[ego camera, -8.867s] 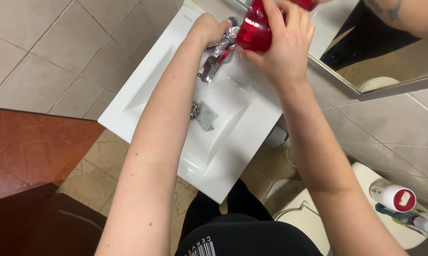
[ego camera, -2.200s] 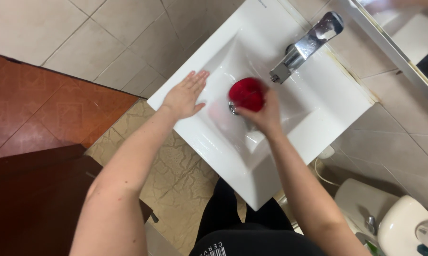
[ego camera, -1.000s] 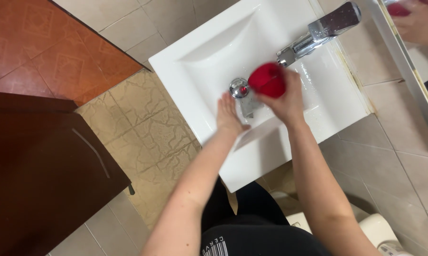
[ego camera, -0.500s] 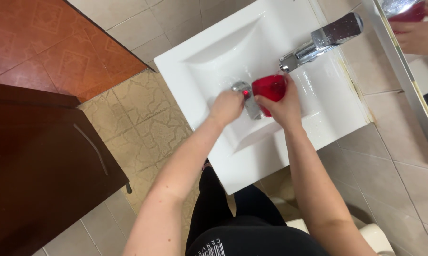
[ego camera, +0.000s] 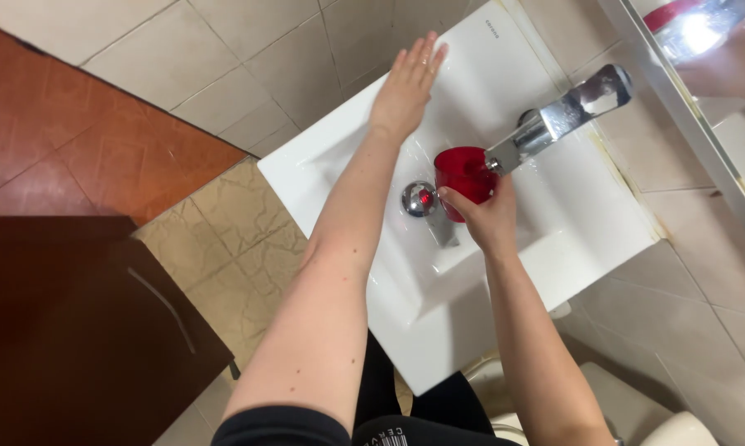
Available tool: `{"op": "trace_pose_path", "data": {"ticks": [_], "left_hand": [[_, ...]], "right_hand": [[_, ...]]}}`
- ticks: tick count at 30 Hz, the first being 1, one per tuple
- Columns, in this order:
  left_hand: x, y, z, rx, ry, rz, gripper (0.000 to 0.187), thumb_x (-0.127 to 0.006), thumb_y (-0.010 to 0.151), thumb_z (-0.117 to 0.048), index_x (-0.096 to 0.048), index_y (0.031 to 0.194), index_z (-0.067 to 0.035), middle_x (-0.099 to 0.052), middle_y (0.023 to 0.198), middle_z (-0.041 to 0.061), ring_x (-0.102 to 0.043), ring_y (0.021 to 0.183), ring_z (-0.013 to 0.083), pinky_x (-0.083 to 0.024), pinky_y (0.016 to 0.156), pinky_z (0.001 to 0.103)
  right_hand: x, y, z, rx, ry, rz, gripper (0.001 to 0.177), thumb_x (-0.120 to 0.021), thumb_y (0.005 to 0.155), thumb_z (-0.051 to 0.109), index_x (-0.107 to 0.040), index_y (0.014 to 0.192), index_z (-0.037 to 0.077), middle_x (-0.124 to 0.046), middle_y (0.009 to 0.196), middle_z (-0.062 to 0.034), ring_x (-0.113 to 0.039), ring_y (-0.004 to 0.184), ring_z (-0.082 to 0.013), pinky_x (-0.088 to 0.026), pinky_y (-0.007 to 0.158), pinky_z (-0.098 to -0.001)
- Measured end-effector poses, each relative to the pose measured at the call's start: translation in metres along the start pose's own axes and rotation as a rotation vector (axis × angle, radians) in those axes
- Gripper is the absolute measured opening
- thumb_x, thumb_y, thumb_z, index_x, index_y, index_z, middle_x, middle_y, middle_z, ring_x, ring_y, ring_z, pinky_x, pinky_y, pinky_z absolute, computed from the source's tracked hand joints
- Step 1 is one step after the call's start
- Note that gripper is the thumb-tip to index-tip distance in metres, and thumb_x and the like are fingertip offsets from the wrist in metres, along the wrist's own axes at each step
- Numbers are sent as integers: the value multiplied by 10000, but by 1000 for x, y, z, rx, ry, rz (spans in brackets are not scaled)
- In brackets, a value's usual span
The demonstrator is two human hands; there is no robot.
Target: The person wipes the bathroom sink, faucet, and various bottles with a cloth, then washes a red cup under running water.
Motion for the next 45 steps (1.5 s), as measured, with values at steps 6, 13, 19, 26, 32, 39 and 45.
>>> {"op": "trace_pose_path", "data": {"ticks": [6,13,19,26,32,39,45], "left_hand": [[-36,-19,30,218,-157,-121,832,-463,1110,-576,-137,1602,10,-320,1645,199,-364,1508,299,-284,1252,396],[-51,-132,86,428,-382,-175,992,-612,981,-675,-269,1562,53,-539,1471,215,-572,1255,342,-463,1049,415],[-60,-198,90,810,-386,-233,881,-438,1028,-713,-393,1535,5,-675,1227,174,-644,1185,314,-397,1120,462],[-34,-249,40,1065,-478,-156,861,-622,1033,-340,-135,1625,53,-98,1692,288,-103,1588,423,-89,1317,506],[-2,-253,8,837,-494,-67,809,-625,996,-214,-190,1613,78,-161,1687,285,-124,1582,390,-57,1304,490],[-31,-209,2,467,-188,324,863,-429,1047,-523,-71,1655,-26,130,1732,106,181,1585,276,118,1313,434],[-34,-195,0,296,-195,484,869,-357,1034,-591,-54,1653,-61,95,1737,70,156,1592,228,107,1308,469]], "right_hand": [[-12,5,4,45,57,-8,934,-879,654,353,-484,1458,88,-685,1285,-80,-657,1197,-245,-554,959,-328],[-12,-13,18,-44,69,28,962,-853,623,355,-466,1477,139,-620,1381,-22,-626,1235,-206,-532,955,-306],[2,-9,-15,179,97,40,878,-983,759,183,-453,1453,94,-585,1365,-183,-553,1290,-451,-507,1059,-564],[20,-35,3,210,65,56,940,-968,758,135,-404,1506,60,-559,1389,-220,-515,1315,-473,-461,1098,-580],[-33,-46,10,235,-41,208,1048,-972,675,253,-414,1523,-5,-550,1387,-293,-504,1330,-501,-402,1139,-587],[-117,-1,36,516,-460,264,1113,-995,570,502,-527,1505,120,-609,1329,-156,-574,1247,-380,-471,1069,-507],[-73,18,-2,103,-188,168,1061,-1016,659,474,-482,1517,152,-602,1367,-121,-575,1289,-353,-490,1068,-479]]}}
Point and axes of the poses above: each hand's wrist, its own y-axis towards the middle knuckle, its own x-axis out of the back of the hand, z = x × y, the point moved 6 cm from there along y, towards the middle knuckle
